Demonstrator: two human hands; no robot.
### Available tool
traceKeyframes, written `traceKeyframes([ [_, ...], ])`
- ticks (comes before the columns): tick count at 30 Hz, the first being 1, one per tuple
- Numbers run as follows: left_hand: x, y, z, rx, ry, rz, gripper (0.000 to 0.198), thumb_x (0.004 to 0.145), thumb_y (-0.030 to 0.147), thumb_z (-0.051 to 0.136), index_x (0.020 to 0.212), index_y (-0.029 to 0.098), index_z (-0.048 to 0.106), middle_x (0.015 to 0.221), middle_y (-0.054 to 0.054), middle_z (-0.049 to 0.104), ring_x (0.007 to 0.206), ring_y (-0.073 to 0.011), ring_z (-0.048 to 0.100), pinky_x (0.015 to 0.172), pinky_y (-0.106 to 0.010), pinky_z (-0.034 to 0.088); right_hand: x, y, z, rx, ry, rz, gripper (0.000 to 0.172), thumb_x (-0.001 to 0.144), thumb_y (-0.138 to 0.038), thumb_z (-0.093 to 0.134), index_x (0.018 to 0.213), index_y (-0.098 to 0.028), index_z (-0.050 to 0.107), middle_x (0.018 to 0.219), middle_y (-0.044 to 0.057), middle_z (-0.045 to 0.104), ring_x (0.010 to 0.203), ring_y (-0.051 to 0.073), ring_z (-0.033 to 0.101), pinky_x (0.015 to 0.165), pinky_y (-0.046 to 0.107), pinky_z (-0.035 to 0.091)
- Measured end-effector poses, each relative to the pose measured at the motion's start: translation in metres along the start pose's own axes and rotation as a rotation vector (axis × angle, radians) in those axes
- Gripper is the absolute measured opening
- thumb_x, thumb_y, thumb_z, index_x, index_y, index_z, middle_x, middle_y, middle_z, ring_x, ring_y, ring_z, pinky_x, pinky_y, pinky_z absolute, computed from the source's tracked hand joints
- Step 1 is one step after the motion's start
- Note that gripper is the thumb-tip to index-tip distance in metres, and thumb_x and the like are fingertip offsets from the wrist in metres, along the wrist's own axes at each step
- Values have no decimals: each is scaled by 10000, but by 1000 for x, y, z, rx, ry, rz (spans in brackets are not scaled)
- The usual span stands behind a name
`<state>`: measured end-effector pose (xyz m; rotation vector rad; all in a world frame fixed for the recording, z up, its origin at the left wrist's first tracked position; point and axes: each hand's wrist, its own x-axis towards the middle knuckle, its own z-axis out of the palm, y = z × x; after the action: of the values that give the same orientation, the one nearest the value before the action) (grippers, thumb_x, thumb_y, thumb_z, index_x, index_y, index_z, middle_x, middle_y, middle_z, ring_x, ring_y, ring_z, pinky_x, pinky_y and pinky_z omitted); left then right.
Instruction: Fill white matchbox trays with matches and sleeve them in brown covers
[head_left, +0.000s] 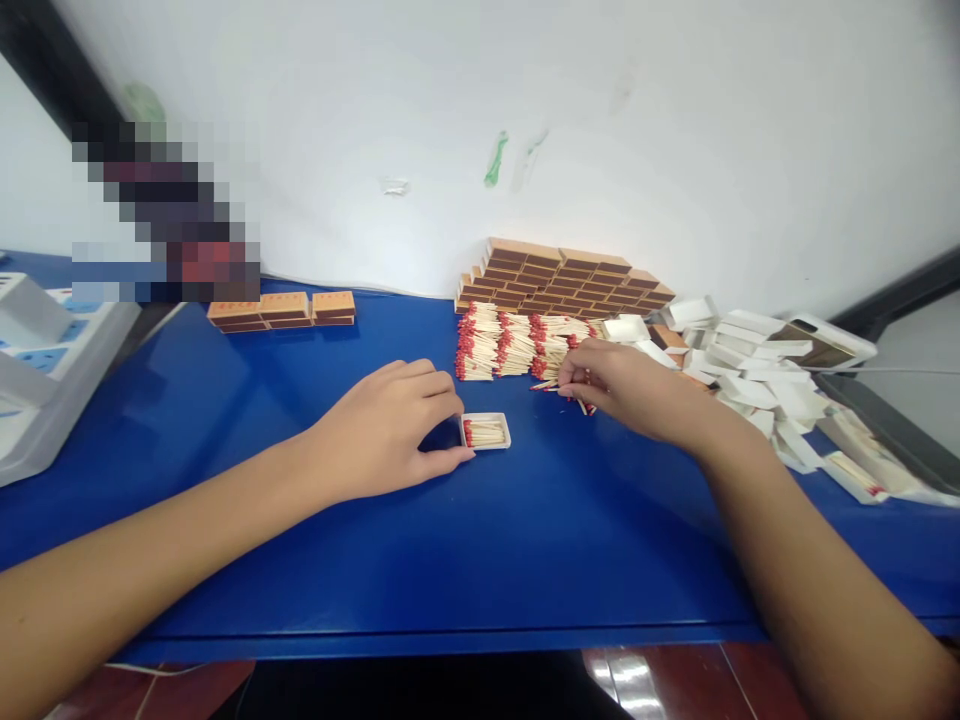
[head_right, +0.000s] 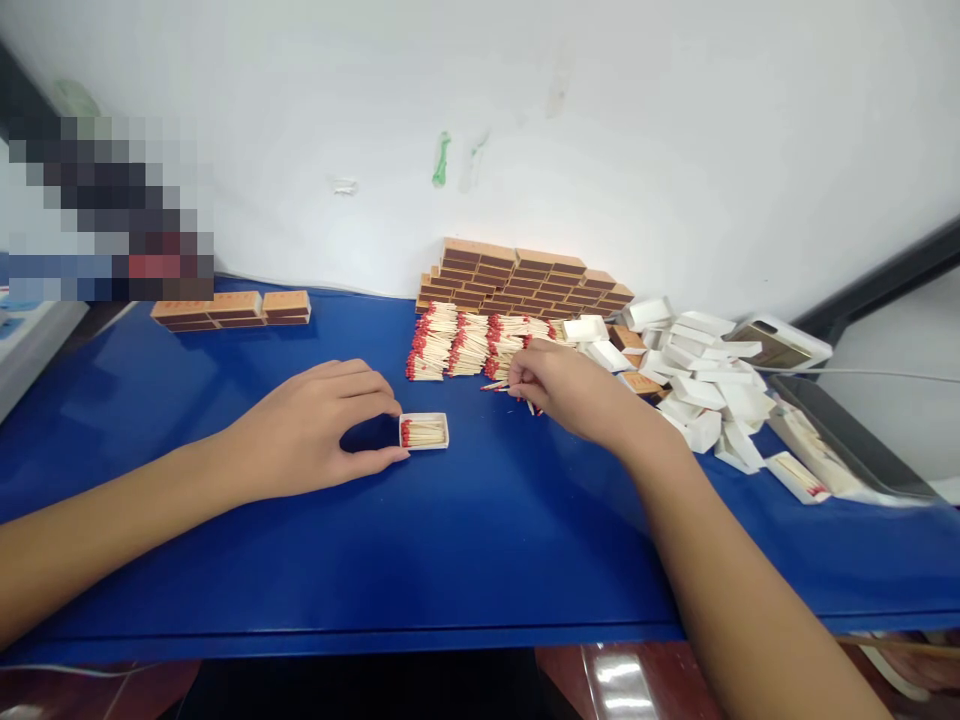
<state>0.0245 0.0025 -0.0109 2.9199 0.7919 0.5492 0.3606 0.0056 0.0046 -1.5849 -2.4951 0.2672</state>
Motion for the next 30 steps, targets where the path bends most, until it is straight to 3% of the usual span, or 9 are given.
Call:
traceKeyframes([
  [14, 1, 0, 0, -5, 0, 2, 317, 1011, 467, 686, 1076, 165, 758, 1040, -63, 740, 997, -249, 662, 890, -407, 490, 1, 1, 6, 12, 0, -18, 197, 1056, -330, 529, 907, -225, 601, 911, 79, 651, 772, 225, 583, 687, 340, 436],
  [18, 1, 1, 0, 5, 2, 0, 315, 1008, 471, 689, 1070, 169, 756, 1038, -60, 740, 997, -249, 661, 870, -405, 484, 0, -22, 5, 61, 46, -47, 198, 1078, -370, 539, 964, -227, 614, 939, 73, 656, 804, 227, 601, 709, 346, 453],
  [23, 1, 1, 1, 14, 9, 3, 314, 1006, 477, 688, 1051, 174, 755, 1020, -56, 740, 983, -242, 662, 863, -403, 486, -5, -68, 10, 100, 83, -157, 106, 1089, -279, 541, 1026, -222, 605, 1038, 67, 662, 864, 209, 648, 739, 331, 488],
  [30, 2, 1, 2, 21, 25, 10, 310, 1013, 470, 676, 1019, 168, 748, 1012, -58, 731, 984, -241, 659, 886, -406, 499, -6, -99, 28, -115, 106, -227, 120, 1090, -193, 504, 1066, -166, 618, 1058, 101, 662, 844, 219, 679, 662, 335, 485],
])
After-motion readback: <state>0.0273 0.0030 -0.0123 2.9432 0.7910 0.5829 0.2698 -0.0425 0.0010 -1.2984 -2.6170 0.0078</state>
